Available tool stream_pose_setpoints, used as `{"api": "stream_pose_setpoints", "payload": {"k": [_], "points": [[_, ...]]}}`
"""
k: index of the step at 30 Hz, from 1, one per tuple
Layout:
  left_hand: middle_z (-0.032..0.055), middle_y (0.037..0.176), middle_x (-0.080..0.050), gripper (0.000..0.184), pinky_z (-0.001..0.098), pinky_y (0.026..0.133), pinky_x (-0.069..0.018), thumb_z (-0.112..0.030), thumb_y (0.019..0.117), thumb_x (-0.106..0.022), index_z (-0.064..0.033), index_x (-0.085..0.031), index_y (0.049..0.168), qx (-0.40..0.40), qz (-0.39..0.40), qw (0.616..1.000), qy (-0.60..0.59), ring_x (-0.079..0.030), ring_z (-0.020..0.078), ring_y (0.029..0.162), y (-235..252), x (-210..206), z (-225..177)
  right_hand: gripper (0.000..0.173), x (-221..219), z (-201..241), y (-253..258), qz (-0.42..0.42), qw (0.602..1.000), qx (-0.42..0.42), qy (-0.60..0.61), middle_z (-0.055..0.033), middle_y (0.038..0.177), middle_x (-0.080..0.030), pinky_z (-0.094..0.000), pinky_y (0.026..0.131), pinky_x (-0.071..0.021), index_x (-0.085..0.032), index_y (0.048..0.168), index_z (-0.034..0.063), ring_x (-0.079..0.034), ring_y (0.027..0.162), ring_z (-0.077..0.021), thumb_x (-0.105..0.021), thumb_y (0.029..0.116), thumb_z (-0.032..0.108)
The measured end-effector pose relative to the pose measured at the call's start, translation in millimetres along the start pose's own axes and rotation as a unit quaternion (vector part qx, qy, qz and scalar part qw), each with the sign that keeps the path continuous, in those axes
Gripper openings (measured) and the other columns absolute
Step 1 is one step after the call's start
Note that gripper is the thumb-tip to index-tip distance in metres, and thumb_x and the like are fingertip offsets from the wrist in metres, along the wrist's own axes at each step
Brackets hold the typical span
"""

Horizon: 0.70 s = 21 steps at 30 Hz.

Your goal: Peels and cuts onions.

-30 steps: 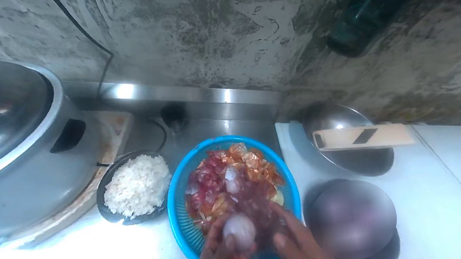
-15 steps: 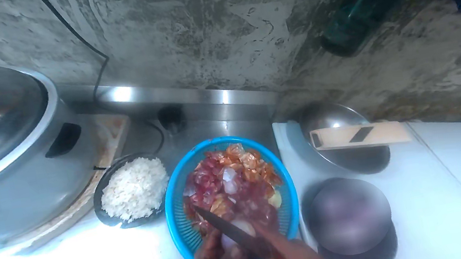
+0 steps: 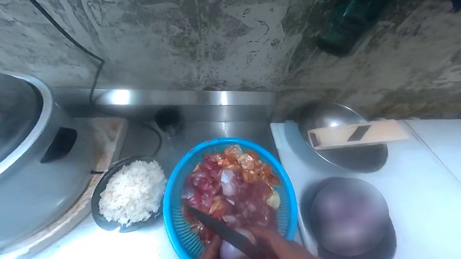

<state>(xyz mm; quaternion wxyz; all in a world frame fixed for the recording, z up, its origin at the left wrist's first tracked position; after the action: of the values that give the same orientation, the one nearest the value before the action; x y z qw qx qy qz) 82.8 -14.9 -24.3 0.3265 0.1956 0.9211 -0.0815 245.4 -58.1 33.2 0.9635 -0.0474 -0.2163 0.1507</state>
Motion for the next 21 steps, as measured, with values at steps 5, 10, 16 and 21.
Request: {"api": "stream_pose_setpoints", "payload": {"k": [5, 10, 16, 21], "points": [[0.0082, 0.125, -0.072, 0.050, 0.0382, 0.095, -0.0596, -0.019, 0.0891, -0.078, -0.0139, -0.065, 0.138, -0.026, 0.033, 0.997, 0.061, -0.071, 0.0195, 0.108, -6, -1, 2, 0.048, 0, -7, 8, -0.044, 0.998, -0.016, 0.030, -0.0106, 0.091, -0.065, -0.0377, 0.068, -0.0573, -0.052, 0.131, -0.0006, -0.065, 0.074, -0.0165, -0.044, 0.1086, 0.041], [0.0164, 0.148, -0.055, 0.052, 0.0474, 0.101, -0.0557, -0.027, 0.0956, -0.071, -0.0126, -0.059, 0.144, -0.008, 0.101, 0.993, -0.059, -0.063, 0.0293, 0.124, 3, -2, 2, 0.039, 6, -20, 17, -0.127, 0.969, -0.058, 0.203, -0.0016, 0.076, -0.059, -0.0283, 0.045, -0.0480, -0.051, 0.127, 0.0067, -0.053, 0.053, -0.0107, -0.042, 0.1089, 0.040], [0.0251, 0.140, -0.057, 0.051, 0.0492, 0.095, -0.0568, -0.038, 0.0979, -0.065, -0.0104, -0.059, 0.140, 0.106, 0.062, 0.955, -0.271, -0.065, 0.0382, 0.117, 3, 9, 14, 0.052, 35, -31, 29, -0.192, 0.968, -0.066, 0.146, -0.0027, 0.076, -0.060, -0.0297, 0.046, -0.0486, -0.047, 0.148, 0.0056, -0.053, 0.053, -0.0125, -0.045, 0.1081, 0.039], [0.0239, 0.122, -0.067, 0.059, 0.0414, 0.080, -0.0608, -0.053, 0.0963, -0.061, -0.0114, -0.059, 0.137, 0.175, 0.010, 0.949, -0.263, -0.072, 0.0322, 0.096, 2, 10, 21, 0.080, 32, -57, 34, -0.091, 0.961, -0.234, 0.113, -0.0061, 0.086, -0.061, -0.0341, 0.055, -0.0525, -0.004, 0.165, 0.0140, -0.058, 0.061, -0.0161, -0.048, 0.1051, 0.044]]}}
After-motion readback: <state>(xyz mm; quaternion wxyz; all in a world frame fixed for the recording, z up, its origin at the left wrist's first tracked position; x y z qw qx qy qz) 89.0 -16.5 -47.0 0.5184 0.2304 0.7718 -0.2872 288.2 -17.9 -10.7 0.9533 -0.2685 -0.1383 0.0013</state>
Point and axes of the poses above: each hand's wrist, its own y-axis towards the middle knuckle, its own x-axis out of the back of the hand, z = x × y, the point moved 5 cm from there along y, towards the middle knuckle
